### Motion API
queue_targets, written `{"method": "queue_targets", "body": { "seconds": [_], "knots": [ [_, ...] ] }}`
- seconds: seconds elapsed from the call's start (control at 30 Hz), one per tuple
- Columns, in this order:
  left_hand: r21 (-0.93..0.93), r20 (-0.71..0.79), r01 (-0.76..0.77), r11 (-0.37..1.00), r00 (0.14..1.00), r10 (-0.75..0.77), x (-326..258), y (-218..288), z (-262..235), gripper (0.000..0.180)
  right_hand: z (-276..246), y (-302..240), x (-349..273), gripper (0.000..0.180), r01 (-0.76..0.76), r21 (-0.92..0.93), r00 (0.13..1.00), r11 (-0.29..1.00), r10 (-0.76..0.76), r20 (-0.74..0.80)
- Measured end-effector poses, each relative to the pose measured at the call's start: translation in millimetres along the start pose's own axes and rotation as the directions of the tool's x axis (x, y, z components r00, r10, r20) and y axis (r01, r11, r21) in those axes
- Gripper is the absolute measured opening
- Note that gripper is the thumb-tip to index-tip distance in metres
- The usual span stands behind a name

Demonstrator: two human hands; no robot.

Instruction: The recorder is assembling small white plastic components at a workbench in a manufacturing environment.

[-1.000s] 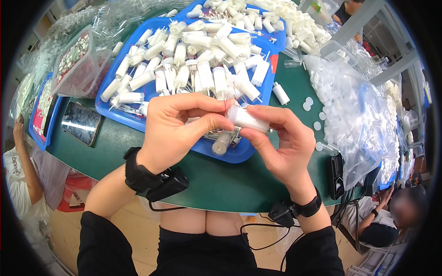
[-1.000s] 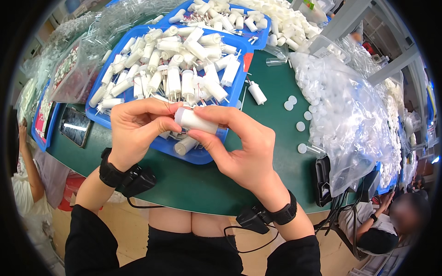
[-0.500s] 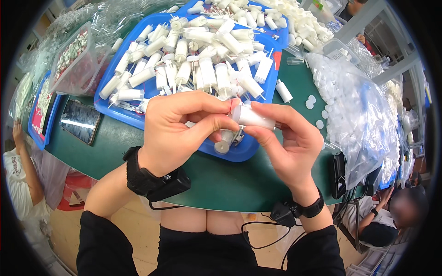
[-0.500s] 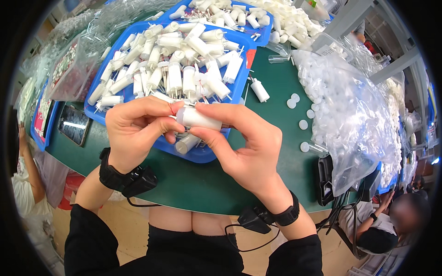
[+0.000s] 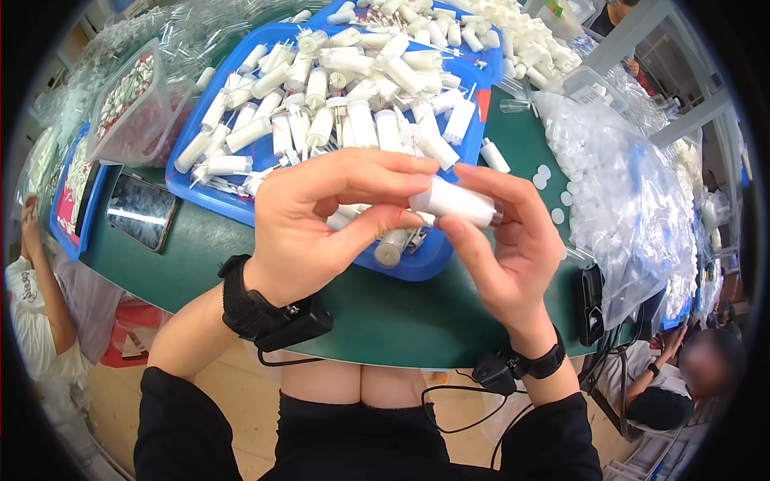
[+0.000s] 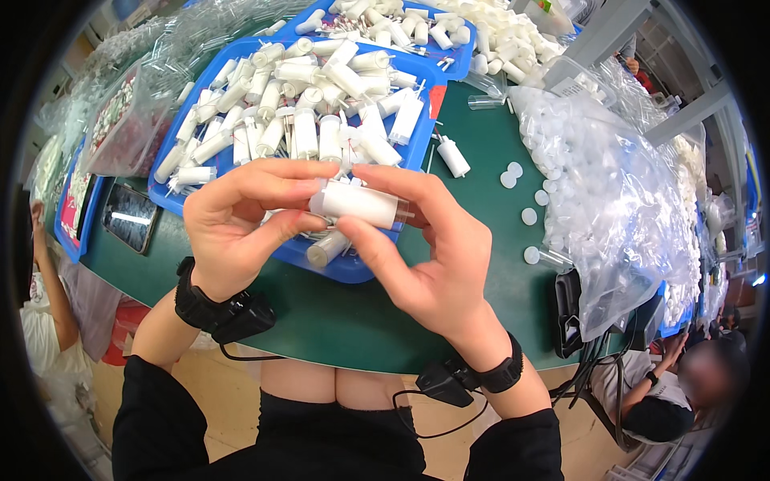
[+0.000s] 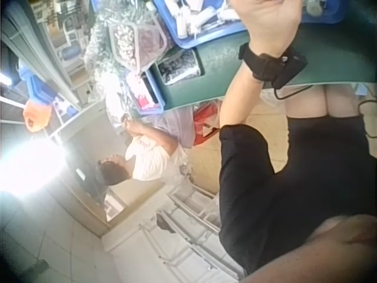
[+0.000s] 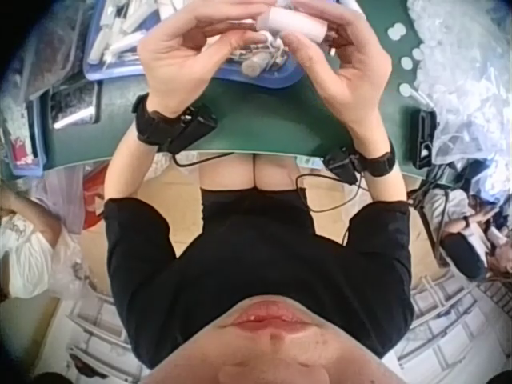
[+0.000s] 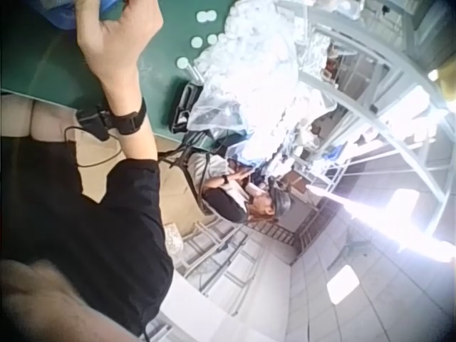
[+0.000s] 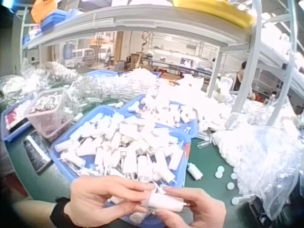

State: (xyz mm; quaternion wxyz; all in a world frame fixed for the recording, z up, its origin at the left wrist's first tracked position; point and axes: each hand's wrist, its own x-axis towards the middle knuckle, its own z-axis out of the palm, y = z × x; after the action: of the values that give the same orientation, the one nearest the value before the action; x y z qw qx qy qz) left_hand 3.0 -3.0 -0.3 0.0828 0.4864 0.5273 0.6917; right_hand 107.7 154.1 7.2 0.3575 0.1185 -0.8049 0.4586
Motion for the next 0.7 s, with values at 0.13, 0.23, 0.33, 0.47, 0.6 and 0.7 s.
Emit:
{"method": "queue_targets", "body": {
  "seconds": [0.13, 0.23, 0.33, 0.47, 0.6, 0.7],
  "knots": [
    [-0.159, -0.067, 0.119, 0.980, 0.989, -0.131, 1.3, 3.6, 3.4, 0.024, 2.6, -2.1, -2.5, 0.029, -0.157, 0.086, 0.987, 0.984, 0.158, -0.003],
    [-0.146, -0.060, 0.141, 0.979, 0.987, -0.151, -0.8, 1.2, 0.3, 0.024, 4.2, -3.5, -4.8, 0.027, -0.154, 0.059, 0.987, 0.986, 0.156, -0.037],
    [-0.069, -0.033, 0.061, 0.996, 0.997, -0.064, -1.6, 0.8, -0.6, 0.024, 5.6, -7.0, -6.3, 0.026, -0.163, 0.050, 0.984, 0.985, 0.166, -0.063],
    [0.056, 0.002, -0.019, 0.998, 1.000, 0.019, -2.7, 4.5, -2.7, 0.023, 6.2, -7.7, -6.3, 0.026, -0.170, 0.112, 0.981, 0.979, 0.179, -0.074],
    [0.136, 0.038, -0.080, 0.987, 0.996, 0.076, -2.8, 8.5, -2.5, 0.022, 1.6, -8.0, -4.6, 0.026, -0.067, -0.016, 0.997, 0.998, 0.066, -0.039],
    [0.181, 0.075, -0.138, 0.974, 0.989, 0.127, -2.8, 9.3, -2.9, 0.020, 2.7, -7.7, -4.0, 0.026, 0.029, -0.097, 0.998, 0.995, -0.033, -0.044]
  ]
}}
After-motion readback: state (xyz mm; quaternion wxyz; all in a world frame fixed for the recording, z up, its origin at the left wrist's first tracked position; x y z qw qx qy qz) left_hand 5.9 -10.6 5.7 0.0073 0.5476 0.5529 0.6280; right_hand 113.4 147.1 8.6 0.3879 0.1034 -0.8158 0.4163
